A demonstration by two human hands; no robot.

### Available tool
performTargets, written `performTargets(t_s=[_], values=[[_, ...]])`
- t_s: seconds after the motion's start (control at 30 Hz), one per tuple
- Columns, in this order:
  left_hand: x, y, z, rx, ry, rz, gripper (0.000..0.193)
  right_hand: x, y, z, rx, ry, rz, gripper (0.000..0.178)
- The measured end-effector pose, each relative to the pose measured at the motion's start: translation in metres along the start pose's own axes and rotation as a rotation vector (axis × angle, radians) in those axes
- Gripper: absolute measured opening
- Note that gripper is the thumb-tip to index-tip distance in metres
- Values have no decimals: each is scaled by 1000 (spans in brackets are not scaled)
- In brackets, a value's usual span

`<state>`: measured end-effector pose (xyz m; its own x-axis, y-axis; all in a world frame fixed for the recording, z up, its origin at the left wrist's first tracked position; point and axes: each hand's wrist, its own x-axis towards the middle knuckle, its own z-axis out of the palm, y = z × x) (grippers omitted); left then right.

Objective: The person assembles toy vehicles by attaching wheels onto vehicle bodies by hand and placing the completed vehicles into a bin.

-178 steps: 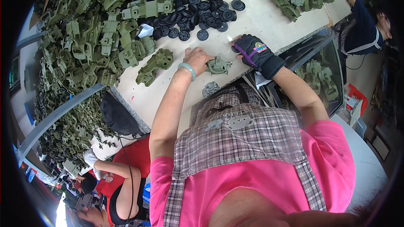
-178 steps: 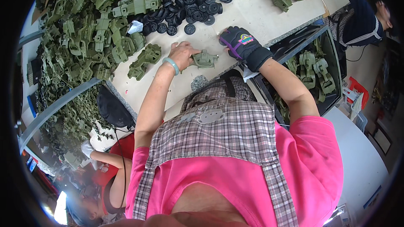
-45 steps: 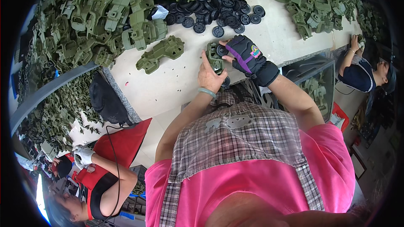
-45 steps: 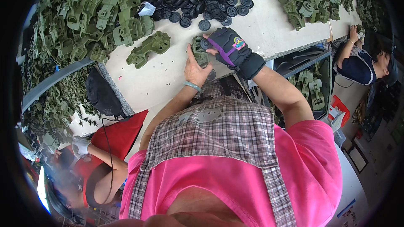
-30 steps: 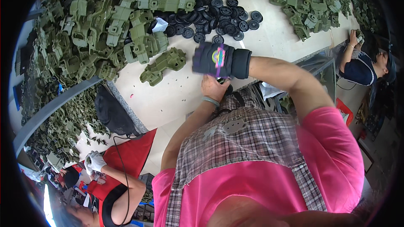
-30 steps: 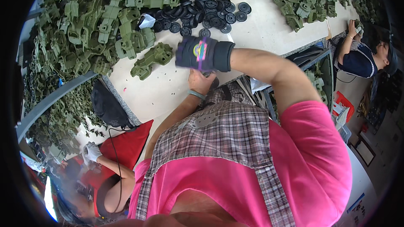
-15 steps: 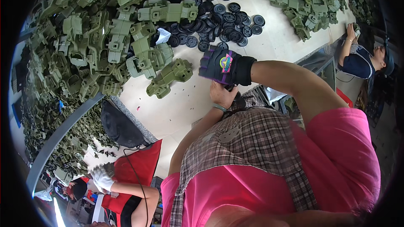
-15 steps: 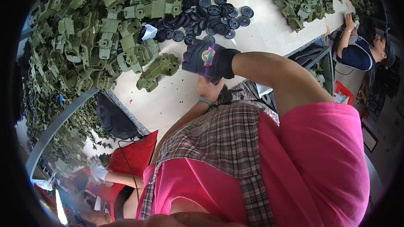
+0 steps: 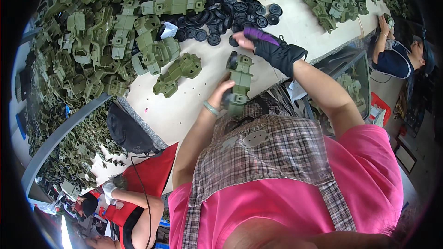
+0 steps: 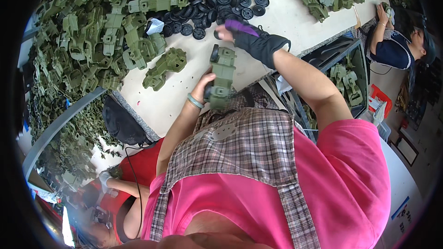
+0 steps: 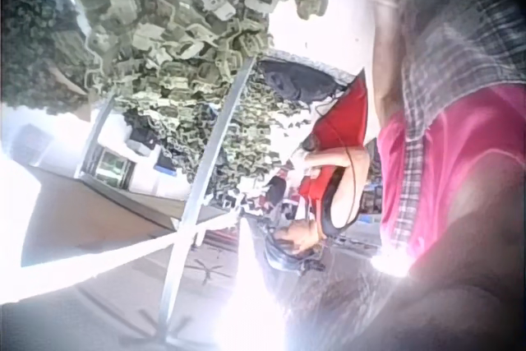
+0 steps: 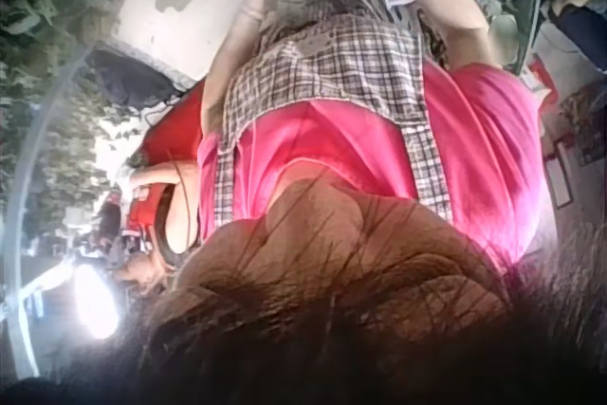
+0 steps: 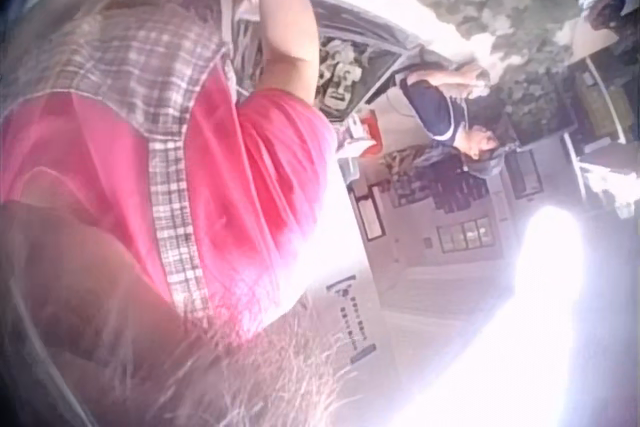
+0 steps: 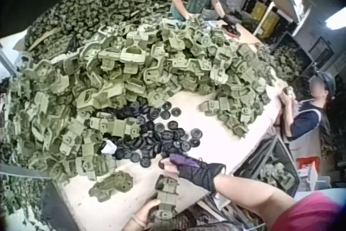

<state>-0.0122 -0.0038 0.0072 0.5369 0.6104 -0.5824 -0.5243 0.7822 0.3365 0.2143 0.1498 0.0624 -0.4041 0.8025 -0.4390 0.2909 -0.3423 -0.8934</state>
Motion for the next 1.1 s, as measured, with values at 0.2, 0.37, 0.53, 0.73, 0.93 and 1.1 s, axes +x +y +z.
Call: performTargets(t_s=[0.2,0.37,0.53,0.73,0.93,1.1], values=[[13,15,-15,-3,-110,-157,65,-41,12,-9,169,-271,361,58],[-7,21,-14,1193,492,332,58,-54,23,-10,-101,24,331,59],[-14,-9,50,1806,634,549,87,-13,10,-7,-928,240,-564,40],[-14,-4,35,1811,588,365,86,44,-34,7,-1409,-342,-453,25],[-39,10,26,1872,524,282,88,39,-17,16,-1462,-196,-628,23],[-14,-5,29,1821,670,355,79,26,7,-5,-957,23,-600,39]])
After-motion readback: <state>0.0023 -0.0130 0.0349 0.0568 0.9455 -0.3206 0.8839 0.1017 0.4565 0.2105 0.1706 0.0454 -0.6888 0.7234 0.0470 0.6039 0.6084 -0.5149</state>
